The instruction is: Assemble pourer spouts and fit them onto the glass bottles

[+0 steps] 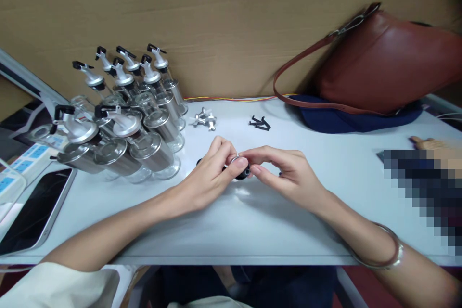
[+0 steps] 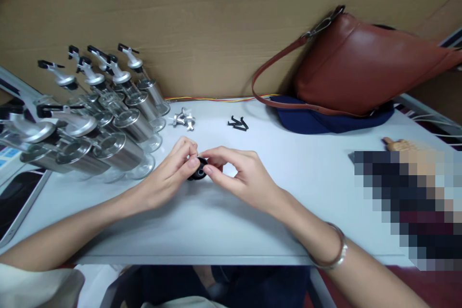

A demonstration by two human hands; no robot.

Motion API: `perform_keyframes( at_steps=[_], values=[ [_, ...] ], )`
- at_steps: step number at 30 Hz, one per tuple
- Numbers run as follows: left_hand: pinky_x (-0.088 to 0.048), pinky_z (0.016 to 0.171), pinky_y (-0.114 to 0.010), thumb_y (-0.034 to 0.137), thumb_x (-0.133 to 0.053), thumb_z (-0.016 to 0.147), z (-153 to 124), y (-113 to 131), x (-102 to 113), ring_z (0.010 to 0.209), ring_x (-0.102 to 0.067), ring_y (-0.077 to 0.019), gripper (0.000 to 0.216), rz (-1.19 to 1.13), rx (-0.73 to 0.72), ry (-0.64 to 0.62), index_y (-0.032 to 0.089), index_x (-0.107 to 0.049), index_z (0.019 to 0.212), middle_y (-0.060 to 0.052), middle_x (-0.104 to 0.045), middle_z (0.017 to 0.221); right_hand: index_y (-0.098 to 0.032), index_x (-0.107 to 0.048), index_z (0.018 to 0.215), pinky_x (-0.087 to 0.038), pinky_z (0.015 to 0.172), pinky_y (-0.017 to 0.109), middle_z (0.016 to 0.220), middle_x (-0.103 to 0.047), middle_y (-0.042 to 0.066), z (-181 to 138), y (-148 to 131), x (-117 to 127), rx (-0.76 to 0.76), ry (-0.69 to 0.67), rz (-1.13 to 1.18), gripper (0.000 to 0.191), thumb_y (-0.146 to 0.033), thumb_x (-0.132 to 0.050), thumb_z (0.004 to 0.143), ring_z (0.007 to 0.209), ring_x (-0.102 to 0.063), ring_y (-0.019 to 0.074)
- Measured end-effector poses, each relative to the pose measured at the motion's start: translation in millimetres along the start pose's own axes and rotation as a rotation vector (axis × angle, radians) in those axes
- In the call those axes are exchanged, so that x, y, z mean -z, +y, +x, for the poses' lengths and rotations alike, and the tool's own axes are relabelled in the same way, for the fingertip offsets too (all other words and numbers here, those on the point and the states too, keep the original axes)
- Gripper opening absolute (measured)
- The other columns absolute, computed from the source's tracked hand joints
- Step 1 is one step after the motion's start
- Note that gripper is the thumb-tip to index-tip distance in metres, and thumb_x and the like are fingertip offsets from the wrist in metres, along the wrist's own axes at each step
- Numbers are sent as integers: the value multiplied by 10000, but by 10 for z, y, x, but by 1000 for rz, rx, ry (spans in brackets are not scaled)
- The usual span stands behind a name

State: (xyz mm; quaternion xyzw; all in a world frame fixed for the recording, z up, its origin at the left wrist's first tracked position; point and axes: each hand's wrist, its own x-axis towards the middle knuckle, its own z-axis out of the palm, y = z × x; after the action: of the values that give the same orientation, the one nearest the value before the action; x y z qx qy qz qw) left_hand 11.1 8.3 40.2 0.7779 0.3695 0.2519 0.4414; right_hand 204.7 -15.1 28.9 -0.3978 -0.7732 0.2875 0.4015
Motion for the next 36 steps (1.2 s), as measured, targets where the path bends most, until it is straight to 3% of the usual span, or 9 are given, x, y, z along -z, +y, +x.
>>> perform_keyframes(
  at_steps=[4, 8, 13, 21, 26, 36],
  values=[
    [-349, 641, -268, 548, -408, 932, -1, -12, -3, 682, -412, -127, 371, -118, 41, -36, 219, -358, 768, 37, -413, 755, -194, -645, 1015, -552, 593, 197, 818, -767, 19, -19, -17, -33, 94, 40, -9, 131, -184, -558, 916, 669, -714, 126],
    [-278, 539, -233, 557, -439, 917, -11, -11, -8, 585, -346, -97, 393, -175, 148, -68, 213, -358, 744, 68, -371, 646, -220, -637, 880, -513, 510, 198, 693, -734, 0, -12, -34, -45, 305, 155, -225, 133, -125, -554, 922, 535, -653, 108],
    [-267, 459, -199, 571, -505, 874, 13, 20, -21, 494, -314, -55, 431, -317, 223, -100, 210, -342, 703, 88, -331, 613, -239, -636, 873, -528, 540, 231, 669, -726, 1, -13, -39, -30, 468, 206, -368, 154, -93, -592, 894, 550, -673, 136],
    [-255, 372, -161, 651, -566, 801, 25, 63, -38, 379, -313, -10, 503, -464, 285, -114, 207, -352, 701, 113, -341, 563, -247, -622, 899, -524, 544, 234, 659, -721, -3, -35, -42, -36, 510, 232, -400, 186, -65, -614, 862, 553, -680, 142],
    [-237, 345, -147, 607, -528, 847, 28, 57, -38, 357, -265, -5, 452, -535, 327, -117, 210, -359, 716, 122, -337, 540, -237, -597, 878, -513, 524, 237, 624, -694, 1, -43, -75, -46, 510, 227, -405, 190, -50, -614, 848, 522, -649, 140],
    [-185, 314, -126, 605, -515, 863, 23, 38, -9, 313, -267, -10, 442, -461, 390, -226, 214, -355, 734, 140, -285, 491, -240, -660, 974, -554, 549, 239, 737, -745, 24, -34, 10, -29, 520, 162, -305, 223, -62, -581, 865, 591, -692, 147]
  ],
)
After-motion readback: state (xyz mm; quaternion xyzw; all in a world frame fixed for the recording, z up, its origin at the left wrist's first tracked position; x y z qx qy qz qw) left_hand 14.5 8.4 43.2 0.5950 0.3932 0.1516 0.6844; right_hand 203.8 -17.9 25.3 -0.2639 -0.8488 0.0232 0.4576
